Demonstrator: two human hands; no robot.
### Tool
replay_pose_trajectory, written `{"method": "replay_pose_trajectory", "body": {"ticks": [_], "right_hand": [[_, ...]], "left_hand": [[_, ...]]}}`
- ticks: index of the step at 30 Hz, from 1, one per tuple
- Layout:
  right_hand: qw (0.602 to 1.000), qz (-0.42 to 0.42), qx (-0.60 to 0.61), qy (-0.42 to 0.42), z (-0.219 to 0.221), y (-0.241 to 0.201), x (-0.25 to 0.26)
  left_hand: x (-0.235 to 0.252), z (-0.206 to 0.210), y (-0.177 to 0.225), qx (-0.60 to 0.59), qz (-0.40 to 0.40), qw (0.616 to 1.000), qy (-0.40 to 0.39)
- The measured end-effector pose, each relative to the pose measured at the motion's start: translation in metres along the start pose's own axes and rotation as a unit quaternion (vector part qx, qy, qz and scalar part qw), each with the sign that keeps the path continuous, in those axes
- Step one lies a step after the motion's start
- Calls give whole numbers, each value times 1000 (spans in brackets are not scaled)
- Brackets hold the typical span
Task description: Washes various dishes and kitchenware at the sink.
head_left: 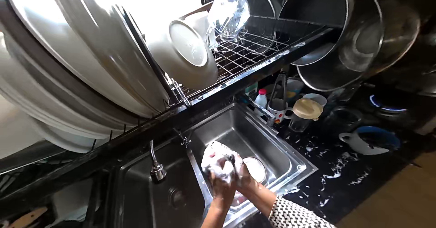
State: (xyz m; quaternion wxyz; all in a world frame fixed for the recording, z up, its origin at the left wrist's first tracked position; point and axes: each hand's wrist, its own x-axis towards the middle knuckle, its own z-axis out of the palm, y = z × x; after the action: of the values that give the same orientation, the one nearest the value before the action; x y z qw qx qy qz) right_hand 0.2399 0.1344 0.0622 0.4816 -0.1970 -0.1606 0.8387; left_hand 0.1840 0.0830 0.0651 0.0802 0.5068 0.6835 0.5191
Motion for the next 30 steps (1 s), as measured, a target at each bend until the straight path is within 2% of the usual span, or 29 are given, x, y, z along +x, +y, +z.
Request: {"method": "replay_pose_trajectory", "body": {"ticks": [2,4,5,8,9,11,13,18,20,23,26,28,30], "right_hand": [[1000,3,-4,12,2,3,-3],[999,10,13,31,5,0,-2],[999,16,22,44,7,-2,-1],[998,35,25,50,10,-8,-3],[998,32,31,39,10,-8,-4],[998,26,55,-5,0,-5,-3],[997,39,64,-1,-8,-5,-3],[994,62,90,27,-1,-17,-2],[998,33,60,5,0,-18,-7],[999,12,32,-20,-8,-7,-13],[997,31,76,13,-12,-5,-4],[993,47,101,33,-7,-14,2],[995,55,76,33,-9,-19,4]], "left_hand": [[20,-8,10,106,96,989,-32],[39,-11,-1,110,126,986,-17],[44,-9,-11,83,117,990,3],[40,-5,-26,-27,-30,997,66],[34,-2,-24,-25,-48,996,69],[16,7,-14,42,10,998,40],[-4,11,-8,89,58,994,2],[1,7,-36,5,167,984,69],[3,3,-29,-4,192,980,48],[6,-2,-12,87,151,984,-46],[15,-9,-14,147,138,975,-90],[25,-17,-33,134,133,981,-41],[38,-26,-45,37,75,996,26]]}}
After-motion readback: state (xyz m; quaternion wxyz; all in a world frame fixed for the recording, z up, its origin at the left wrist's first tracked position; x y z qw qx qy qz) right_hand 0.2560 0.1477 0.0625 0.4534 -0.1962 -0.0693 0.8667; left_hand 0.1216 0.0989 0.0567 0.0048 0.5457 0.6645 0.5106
